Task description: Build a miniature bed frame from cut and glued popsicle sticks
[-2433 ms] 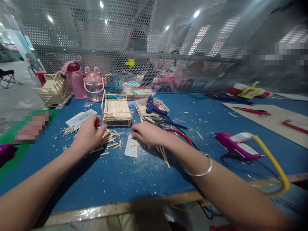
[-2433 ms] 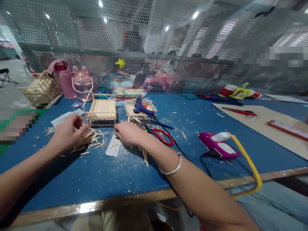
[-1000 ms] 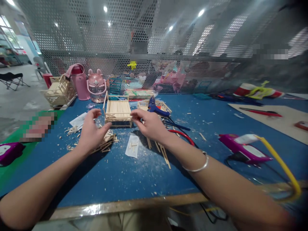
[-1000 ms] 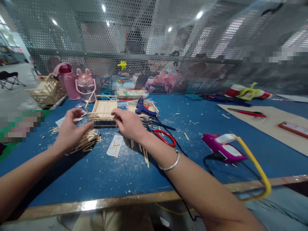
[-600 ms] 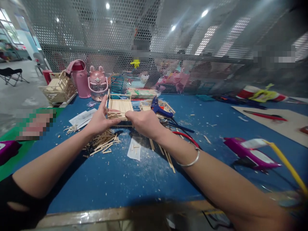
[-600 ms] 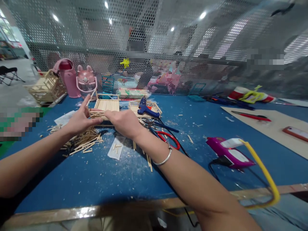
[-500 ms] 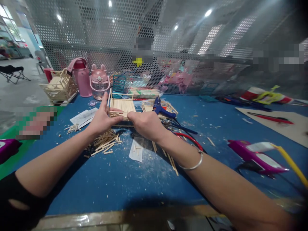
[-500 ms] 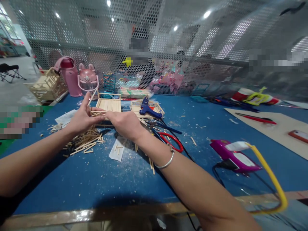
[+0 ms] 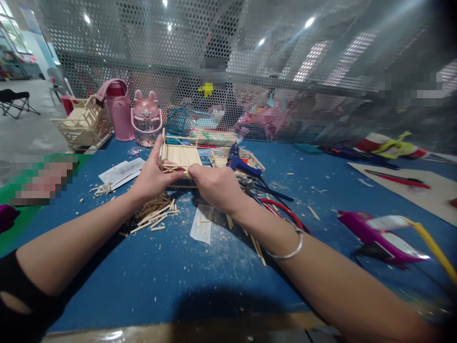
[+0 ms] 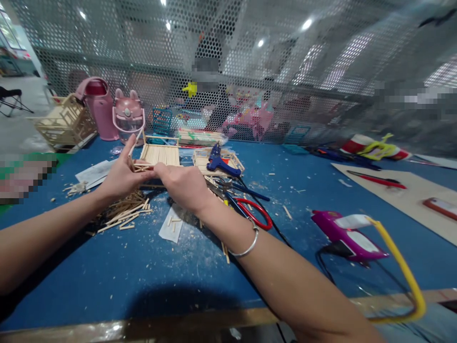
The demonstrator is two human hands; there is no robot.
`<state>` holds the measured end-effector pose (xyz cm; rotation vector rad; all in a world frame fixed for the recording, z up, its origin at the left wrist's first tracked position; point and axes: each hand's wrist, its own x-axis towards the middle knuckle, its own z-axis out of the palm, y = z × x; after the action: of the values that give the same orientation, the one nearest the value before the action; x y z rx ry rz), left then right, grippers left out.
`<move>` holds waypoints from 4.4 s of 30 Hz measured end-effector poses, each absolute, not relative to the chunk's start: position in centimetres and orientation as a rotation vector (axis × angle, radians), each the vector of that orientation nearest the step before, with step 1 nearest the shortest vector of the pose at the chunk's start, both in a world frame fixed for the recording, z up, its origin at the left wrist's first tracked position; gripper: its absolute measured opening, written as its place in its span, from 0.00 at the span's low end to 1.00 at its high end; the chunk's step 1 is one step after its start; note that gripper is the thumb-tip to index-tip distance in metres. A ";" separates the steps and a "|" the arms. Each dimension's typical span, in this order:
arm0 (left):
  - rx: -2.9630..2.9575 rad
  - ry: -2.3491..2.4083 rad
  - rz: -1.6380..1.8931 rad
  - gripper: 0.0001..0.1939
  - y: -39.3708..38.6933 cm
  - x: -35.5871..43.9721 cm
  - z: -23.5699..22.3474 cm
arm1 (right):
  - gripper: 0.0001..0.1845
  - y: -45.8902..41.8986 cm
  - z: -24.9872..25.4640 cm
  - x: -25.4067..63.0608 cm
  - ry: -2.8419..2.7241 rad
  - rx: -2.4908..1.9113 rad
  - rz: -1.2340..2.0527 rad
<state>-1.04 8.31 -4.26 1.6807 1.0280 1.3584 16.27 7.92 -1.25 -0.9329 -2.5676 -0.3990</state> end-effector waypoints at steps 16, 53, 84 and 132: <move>1.725 1.065 1.365 0.53 8.2 -1.2 -4.5 | 0.10 9.7 -0.5 17.1 -2.238 -0.936 0.258; 2.554 1.545 0.994 0.28 -0.9 -2.1 -4.9 | 0.07 10.6 -0.5 18.0 -2.170 -1.057 0.913; 2.380 1.812 1.049 0.14 2.2 3.3 -3.4 | 0.04 9.2 0.8 18.1 -2.165 -1.059 1.272; 2.435 1.931 1.049 0.15 2.9 2.2 -3.8 | 0.14 8.3 -2.6 16.6 -1.888 -1.017 0.902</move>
<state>2.16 2.92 -3.76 2.4354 1.9309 1.0495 16.59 8.25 -2.65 -1.0168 -1.8884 0.9024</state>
